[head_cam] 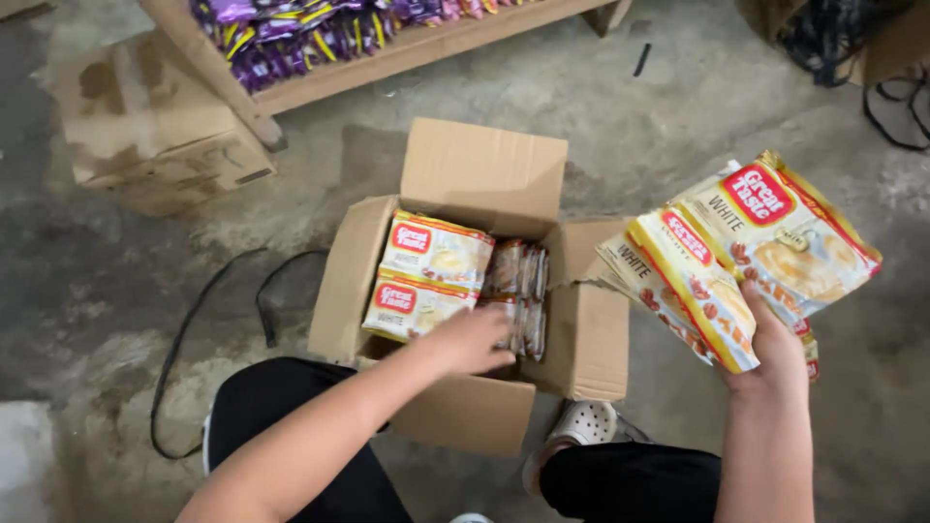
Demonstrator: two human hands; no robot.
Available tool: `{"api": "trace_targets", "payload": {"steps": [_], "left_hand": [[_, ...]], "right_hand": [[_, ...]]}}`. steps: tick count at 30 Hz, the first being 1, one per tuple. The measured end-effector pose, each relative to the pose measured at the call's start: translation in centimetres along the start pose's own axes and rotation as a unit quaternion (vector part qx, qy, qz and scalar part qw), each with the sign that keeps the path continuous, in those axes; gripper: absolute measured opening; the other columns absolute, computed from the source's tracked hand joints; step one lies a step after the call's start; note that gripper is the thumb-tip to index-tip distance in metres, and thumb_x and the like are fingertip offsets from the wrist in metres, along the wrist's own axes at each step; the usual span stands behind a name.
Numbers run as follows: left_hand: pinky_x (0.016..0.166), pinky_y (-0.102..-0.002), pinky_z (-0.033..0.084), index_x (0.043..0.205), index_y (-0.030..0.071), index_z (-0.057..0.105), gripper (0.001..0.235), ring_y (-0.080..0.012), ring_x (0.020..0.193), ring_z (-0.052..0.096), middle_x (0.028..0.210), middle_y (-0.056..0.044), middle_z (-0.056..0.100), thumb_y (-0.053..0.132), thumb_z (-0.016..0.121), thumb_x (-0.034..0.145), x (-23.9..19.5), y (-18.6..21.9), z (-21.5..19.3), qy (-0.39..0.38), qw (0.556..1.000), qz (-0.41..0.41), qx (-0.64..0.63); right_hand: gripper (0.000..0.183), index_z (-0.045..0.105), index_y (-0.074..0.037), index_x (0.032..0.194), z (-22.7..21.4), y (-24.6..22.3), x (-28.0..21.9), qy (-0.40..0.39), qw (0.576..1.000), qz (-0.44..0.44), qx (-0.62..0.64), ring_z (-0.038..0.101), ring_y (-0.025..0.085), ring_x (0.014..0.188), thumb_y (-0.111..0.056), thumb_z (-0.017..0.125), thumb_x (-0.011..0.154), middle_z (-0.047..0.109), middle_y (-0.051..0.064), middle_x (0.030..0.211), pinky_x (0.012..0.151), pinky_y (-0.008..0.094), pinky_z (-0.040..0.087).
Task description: The person unpacks and sorts coffee sachets from a cardboard box on the floor.
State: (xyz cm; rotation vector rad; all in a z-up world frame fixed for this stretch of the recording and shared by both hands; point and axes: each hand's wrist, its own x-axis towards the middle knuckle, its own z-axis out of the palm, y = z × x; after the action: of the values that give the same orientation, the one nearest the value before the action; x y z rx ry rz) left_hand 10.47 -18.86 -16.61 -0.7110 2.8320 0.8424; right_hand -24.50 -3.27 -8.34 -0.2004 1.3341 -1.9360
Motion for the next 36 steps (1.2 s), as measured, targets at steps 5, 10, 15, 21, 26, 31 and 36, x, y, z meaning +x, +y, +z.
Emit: {"api": "trace_targets", "payload": {"steps": [5,10,15,21,26,31,36], "left_hand": [[0.105,-0.068,0.037,0.121,0.014,0.071,0.045,-0.0322,0.125,0.056,0.128,-0.009,0.065,0.043,0.072,0.087,7.9,1.1,11.1,-0.101,0.984,0.077,0.127],[0.117,-0.061,0.031,0.127,0.025,0.074,0.037,-0.0237,0.136,0.053,0.138,0.002,0.065,0.042,0.064,0.095,17.2,-3.3,24.5,-0.186,0.879,0.139,0.416],[0.12,-0.061,0.015,0.149,0.031,0.049,0.065,-0.0289,0.143,0.041,0.151,-0.003,0.052,0.06,0.06,0.091,16.2,-3.1,21.4,-0.276,0.834,0.129,0.46],[0.119,-0.071,0.002,0.15,0.033,0.049,0.067,-0.0278,0.149,0.031,0.163,0.0,0.037,0.066,0.054,0.092,13.2,-3.7,14.9,-0.282,0.815,0.099,0.496],[0.119,-0.075,-0.001,0.136,0.037,0.061,0.056,-0.0249,0.153,0.025,0.16,0.0,0.039,0.064,0.058,0.087,11.1,-5.7,13.2,-0.246,0.889,0.07,0.38],[0.121,-0.073,-0.002,0.131,0.03,0.07,0.061,-0.0306,0.15,0.03,0.146,-0.007,0.056,0.069,0.06,0.085,9.7,-8.0,12.9,-0.151,0.936,0.169,0.269],[0.117,-0.074,-0.002,0.131,0.024,0.069,0.07,-0.0286,0.15,0.028,0.143,-0.005,0.057,0.067,0.067,0.076,9.9,-7.5,14.7,-0.115,0.939,0.209,0.248]], "right_hand": [[0.037,0.056,-0.003,0.143,-0.4,-0.4,-0.6,0.019,0.999,0.023,0.039,0.07,0.03,0.121,-0.01,0.058,0.107,0.066,0.013,0.139,0.099,0.051,0.06],[0.041,0.054,-0.005,0.145,0.9,-0.6,-1.4,0.023,0.999,0.021,0.039,0.069,0.03,0.122,-0.011,0.056,0.104,0.065,0.014,0.141,0.099,0.051,0.06],[0.041,0.054,-0.004,0.145,-0.7,-0.1,-1.0,0.028,0.998,0.034,0.044,0.069,0.03,0.122,-0.011,0.056,0.105,0.065,0.015,0.141,0.099,0.049,0.06],[0.038,0.056,-0.001,0.142,-0.8,-0.7,-1.3,0.034,0.999,0.032,0.017,0.07,0.028,0.12,-0.008,0.058,0.105,0.067,0.015,0.137,0.098,0.047,0.061],[0.034,0.058,0.001,0.138,0.1,-0.9,-2.2,0.039,0.997,0.003,-0.07,0.071,0.025,0.114,-0.006,0.061,0.105,0.068,0.014,0.132,0.094,0.043,0.062],[0.036,0.058,-0.001,0.137,2.9,-0.8,-3.9,-0.028,0.982,-0.043,-0.182,0.069,0.019,0.11,-0.003,0.064,0.102,0.069,0.01,0.128,0.092,0.036,0.06],[0.034,0.061,0.0,0.135,3.8,1.0,-3.3,-0.068,0.965,-0.036,-0.25,0.068,0.016,0.108,-0.004,0.066,0.102,0.07,0.009,0.125,0.091,0.031,0.057]]}}
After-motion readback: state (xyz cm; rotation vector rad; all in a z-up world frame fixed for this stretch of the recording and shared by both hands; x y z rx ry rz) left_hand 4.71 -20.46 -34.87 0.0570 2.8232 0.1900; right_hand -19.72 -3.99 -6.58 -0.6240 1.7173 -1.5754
